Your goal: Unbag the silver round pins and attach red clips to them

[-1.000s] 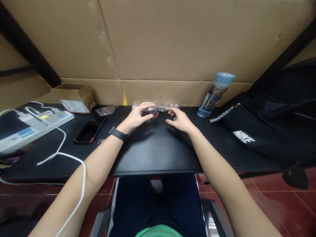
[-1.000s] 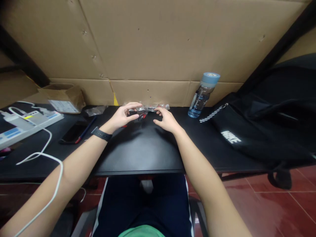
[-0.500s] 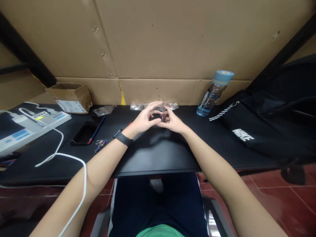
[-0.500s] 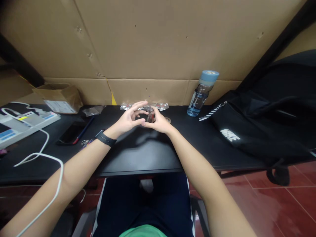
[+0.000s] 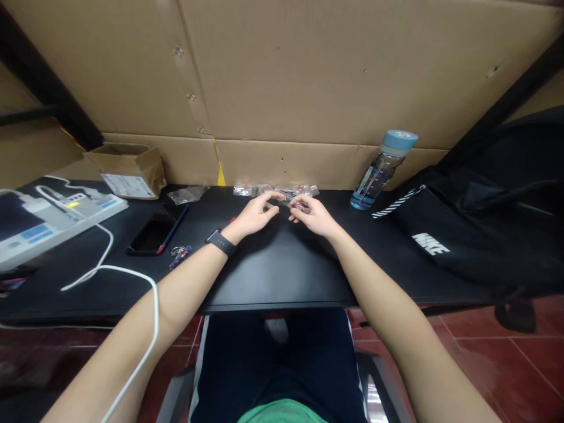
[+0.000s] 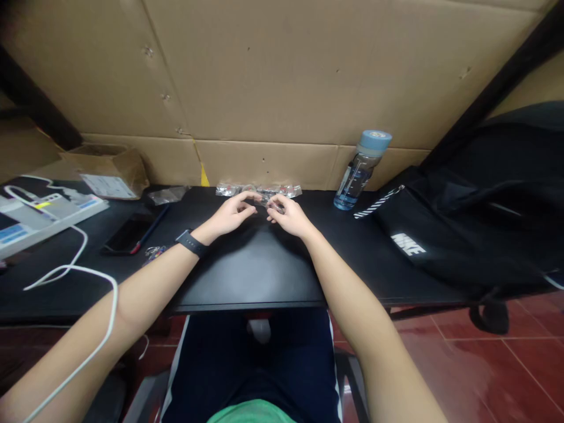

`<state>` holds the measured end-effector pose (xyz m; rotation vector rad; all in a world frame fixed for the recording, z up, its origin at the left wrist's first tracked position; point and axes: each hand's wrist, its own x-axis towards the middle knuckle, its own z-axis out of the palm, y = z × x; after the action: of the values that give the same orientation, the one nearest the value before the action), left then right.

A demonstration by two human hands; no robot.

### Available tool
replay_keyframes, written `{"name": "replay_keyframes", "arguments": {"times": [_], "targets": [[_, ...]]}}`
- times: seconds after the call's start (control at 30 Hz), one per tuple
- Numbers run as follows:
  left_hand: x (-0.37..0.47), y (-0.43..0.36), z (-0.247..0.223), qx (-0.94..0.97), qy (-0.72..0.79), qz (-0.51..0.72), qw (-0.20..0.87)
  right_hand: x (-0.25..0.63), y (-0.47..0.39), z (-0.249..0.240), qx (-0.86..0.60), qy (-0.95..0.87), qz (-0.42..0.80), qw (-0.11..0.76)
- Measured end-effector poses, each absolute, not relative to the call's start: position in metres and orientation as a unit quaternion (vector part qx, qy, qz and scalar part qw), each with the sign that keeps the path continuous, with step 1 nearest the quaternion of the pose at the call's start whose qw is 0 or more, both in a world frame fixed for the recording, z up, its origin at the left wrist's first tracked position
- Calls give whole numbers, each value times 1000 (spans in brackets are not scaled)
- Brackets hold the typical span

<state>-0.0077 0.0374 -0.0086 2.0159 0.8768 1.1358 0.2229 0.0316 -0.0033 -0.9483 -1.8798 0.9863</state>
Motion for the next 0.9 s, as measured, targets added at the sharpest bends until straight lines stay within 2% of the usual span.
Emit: {"name": "replay_keyframes", "arguments": {"times": [0.17,0.4,0.7,0.9], "targets": [[-4,34,-4,761,318,440,356,223,27,2,-376,-739,383,408],[-5,32,1,752,316,422,395,225,24,8,-406,-695,358,472],[-6,36,-5,711,334,455,419,226,26,12,-348,-645,430,527],[-6,36,-9,674,410,482,382,228,28,11,-360,-655,412,521]]}}
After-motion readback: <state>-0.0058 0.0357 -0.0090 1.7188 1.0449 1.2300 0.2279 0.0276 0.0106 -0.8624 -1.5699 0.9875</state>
